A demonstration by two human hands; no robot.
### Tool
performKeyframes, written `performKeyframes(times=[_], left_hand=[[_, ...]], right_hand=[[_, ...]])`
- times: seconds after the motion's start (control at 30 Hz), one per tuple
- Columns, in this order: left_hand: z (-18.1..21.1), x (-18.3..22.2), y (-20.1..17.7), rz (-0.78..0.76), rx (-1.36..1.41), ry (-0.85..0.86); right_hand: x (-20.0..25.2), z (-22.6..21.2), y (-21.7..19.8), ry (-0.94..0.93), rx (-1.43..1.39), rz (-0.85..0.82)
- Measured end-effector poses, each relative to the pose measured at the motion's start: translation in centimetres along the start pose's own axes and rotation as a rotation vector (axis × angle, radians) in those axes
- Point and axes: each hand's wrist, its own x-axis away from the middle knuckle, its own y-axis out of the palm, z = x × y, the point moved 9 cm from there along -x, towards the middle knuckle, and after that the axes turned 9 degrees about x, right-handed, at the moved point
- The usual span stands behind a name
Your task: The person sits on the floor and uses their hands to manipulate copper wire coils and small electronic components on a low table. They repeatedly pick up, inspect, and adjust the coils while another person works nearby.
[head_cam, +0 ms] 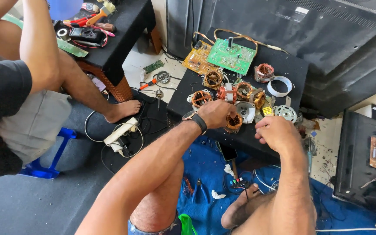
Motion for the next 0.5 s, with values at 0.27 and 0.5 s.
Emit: performKeyframes(times=[0.27, 0.5], left_hand=[[0.6, 0.2, 0.2, -0.035, 0.010, 0.072], [0.0, 0.3, 0.7, -0.030, -0.029, 0.038]], right_hand=[[0.3, -1.3, 2.0, 0.001, 0.034, -0.126], [2.7, -5.7, 3.5, -0.162, 0.169, -0.182]])
